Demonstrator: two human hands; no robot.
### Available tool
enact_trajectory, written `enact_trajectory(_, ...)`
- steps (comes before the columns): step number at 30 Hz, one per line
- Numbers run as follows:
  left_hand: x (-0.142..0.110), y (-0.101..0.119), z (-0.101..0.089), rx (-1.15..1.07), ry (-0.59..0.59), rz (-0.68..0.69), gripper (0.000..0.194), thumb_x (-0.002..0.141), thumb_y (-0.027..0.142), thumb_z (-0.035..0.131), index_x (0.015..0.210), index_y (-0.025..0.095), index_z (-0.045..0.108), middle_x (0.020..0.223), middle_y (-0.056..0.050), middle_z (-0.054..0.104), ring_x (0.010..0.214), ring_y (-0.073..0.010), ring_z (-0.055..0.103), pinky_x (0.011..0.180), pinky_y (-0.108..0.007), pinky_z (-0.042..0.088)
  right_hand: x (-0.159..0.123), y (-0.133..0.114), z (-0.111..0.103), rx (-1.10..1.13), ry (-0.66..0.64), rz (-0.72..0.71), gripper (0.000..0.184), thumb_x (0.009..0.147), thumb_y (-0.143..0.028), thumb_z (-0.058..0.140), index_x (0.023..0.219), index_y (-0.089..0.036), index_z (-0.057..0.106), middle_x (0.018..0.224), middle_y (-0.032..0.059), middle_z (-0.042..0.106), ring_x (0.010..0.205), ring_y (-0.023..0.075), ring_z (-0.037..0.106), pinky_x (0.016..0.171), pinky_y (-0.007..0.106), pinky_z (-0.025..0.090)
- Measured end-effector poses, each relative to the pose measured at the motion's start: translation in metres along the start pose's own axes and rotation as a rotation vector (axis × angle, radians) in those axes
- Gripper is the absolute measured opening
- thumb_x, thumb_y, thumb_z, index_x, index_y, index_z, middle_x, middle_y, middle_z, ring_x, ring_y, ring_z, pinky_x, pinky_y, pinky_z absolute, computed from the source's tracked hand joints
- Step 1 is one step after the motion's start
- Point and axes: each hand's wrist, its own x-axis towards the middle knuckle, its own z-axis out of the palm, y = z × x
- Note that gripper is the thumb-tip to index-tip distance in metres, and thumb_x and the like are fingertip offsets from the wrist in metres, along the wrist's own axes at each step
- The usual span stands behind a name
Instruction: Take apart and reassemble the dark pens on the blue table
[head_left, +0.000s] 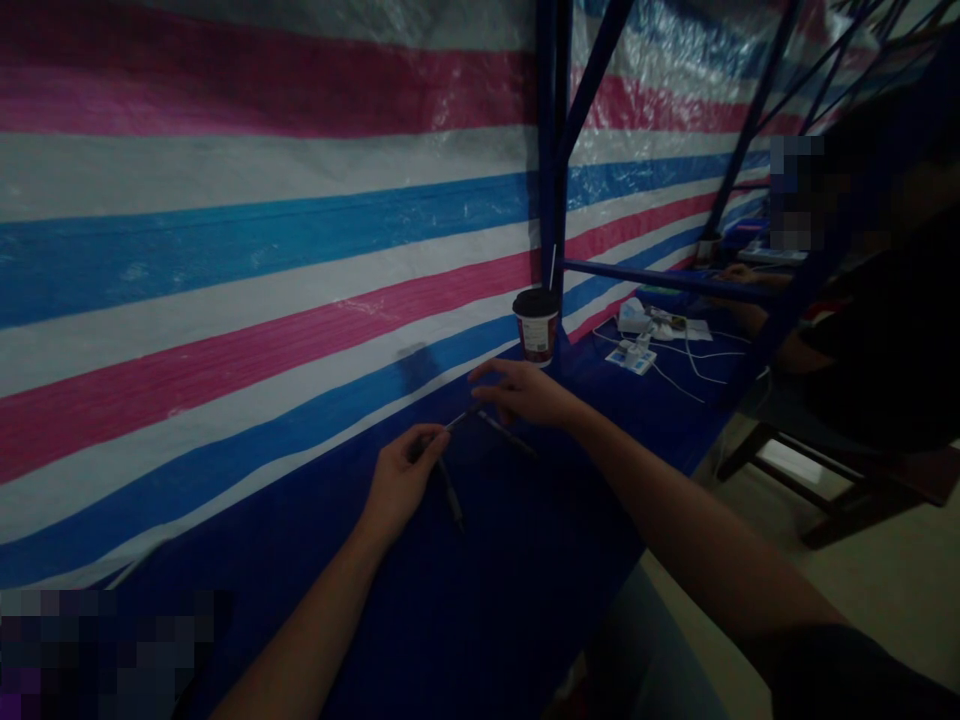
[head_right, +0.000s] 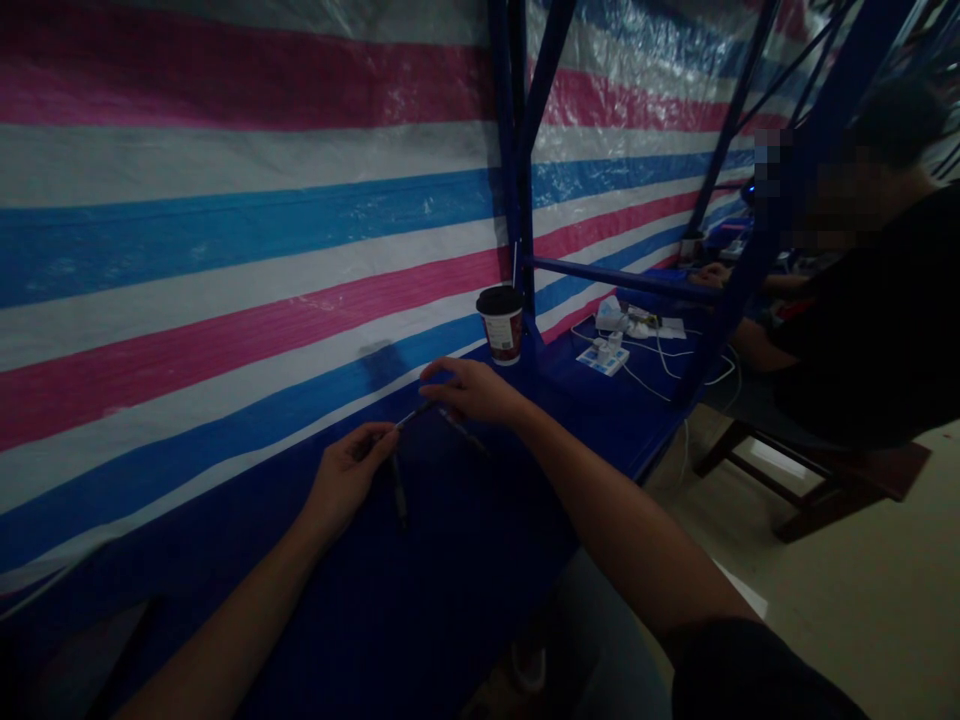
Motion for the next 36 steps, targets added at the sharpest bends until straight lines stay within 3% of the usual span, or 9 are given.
enact_trajectory(5,0.000,0.003,0.000,0.010,-0.011,-0.011,0.042,0.076,0.058,0.074,0.093,0.019,0.076,0.081,-0.003,0.073,0.073,-0.0196,0.064,0.067,-0.029,0.046,-0.002,-0.003,-0.003,-0.060,-0.001,-0.060,0.060,0.079,-0.027,0.083,0.132,-0.019,0.056,0.089,0.0025,0.075,0.078,0.0160,0.068,0.067,0.027,0.049)
enact_trajectory(9,0.000,0.002,0.000,-0.001,-0.019,-0.019,0.043,0.076,0.059,0.076,0.095,0.020,0.077,0.087,-0.005,0.076,0.080,-0.0219,0.067,0.072,-0.031,0.049,-0.003,-0.005,-0.004,-0.081,-0.029,0.030,0.026,0.096,-0.034,0.065,0.116,-0.017,0.064,0.065,-0.0019,0.069,0.058,0.0144,0.065,0.061,0.028,0.048)
enact_trajectory(13,0.001,0.000,0.000,-0.021,-0.016,-0.041,0.048,0.075,0.063,0.075,0.095,0.019,0.077,0.087,-0.005,0.076,0.080,-0.0223,0.068,0.072,-0.031,0.050,-0.004,-0.006,-0.004,-0.095,-0.057,-0.074,0.045,0.082,-0.030,0.080,0.122,-0.020,0.061,0.088,0.0022,0.078,0.075,0.0166,0.070,0.069,0.028,0.050)
enact_trajectory(17,0.001,0.001,0.000,-0.019,-0.019,-0.050,0.046,0.072,0.061,0.078,0.092,0.020,0.079,0.085,-0.006,0.077,0.078,-0.0211,0.068,0.070,-0.030,0.050,-0.006,-0.006,-0.007,-0.119,-0.103,-0.003,0.026,0.098,-0.029,0.059,0.122,-0.020,0.060,0.069,-0.0012,0.072,0.062,0.0156,0.066,0.066,0.029,0.050)
enact_trajectory(21,0.000,0.002,0.000,-0.054,-0.010,-0.080,0.046,0.070,0.060,0.081,0.091,0.019,0.080,0.082,-0.006,0.077,0.075,-0.0203,0.067,0.066,-0.029,0.049,-0.006,-0.007,-0.008,-0.223,-0.175,-0.069,0.037,0.086,-0.026,0.075,0.120,-0.020,0.061,0.086,0.0013,0.075,0.076,0.0165,0.069,0.068,0.027,0.048)
enact_trajectory(24,0.001,0.003,-0.001,-0.065,-0.015,-0.079,0.046,0.069,0.059,0.082,0.091,0.019,0.081,0.081,-0.006,0.077,0.074,-0.0202,0.067,0.065,-0.028,0.048,-0.006,-0.009,-0.006,-0.223,-0.280,-0.033,0.011,0.094,-0.023,0.063,0.104,-0.018,0.066,0.074,-0.0019,0.069,0.063,0.0126,0.064,0.062,0.024,0.045)
enact_trajectory(28,0.001,0.002,-0.003,-0.045,-0.035,-0.071,0.044,0.067,0.056,0.083,0.093,0.020,0.082,0.084,-0.006,0.079,0.076,-0.0219,0.068,0.068,-0.030,0.049,-0.006,-0.012,-0.002,-0.198,-0.346,0.031,0.020,0.101,-0.027,0.052,0.091,-0.016,0.067,0.059,-0.0059,0.055,0.050,0.0094,0.052,0.054,0.023,0.039)
enact_trajectory(32,-0.001,0.004,-0.005,0.007,-0.038,-0.043,0.040,0.070,0.052,0.080,0.096,0.021,0.083,0.090,-0.007,0.080,0.081,-0.0245,0.070,0.072,-0.032,0.051,-0.007,-0.012,-0.006,-0.113,-0.383,0.033,0.018,0.099,-0.025,0.054,0.101,-0.014,0.068,0.059,-0.0065,0.052,0.052,0.0091,0.049,0.052,0.022,0.036)
enact_trajectory(36,-0.006,0.011,-0.004,0.145,-0.024,0.098,0.030,0.076,0.046,0.075,0.095,0.024,0.082,0.095,-0.005,0.081,0.087,-0.0248,0.070,0.079,-0.034,0.052,-0.009,-0.008,-0.015,0.033,-0.534,0.105,0.020,0.102,-0.026,0.051,0.106,-0.013,0.065,0.057,-0.0086,0.051,0.044,0.0069,0.044,0.046,0.020,0.034)
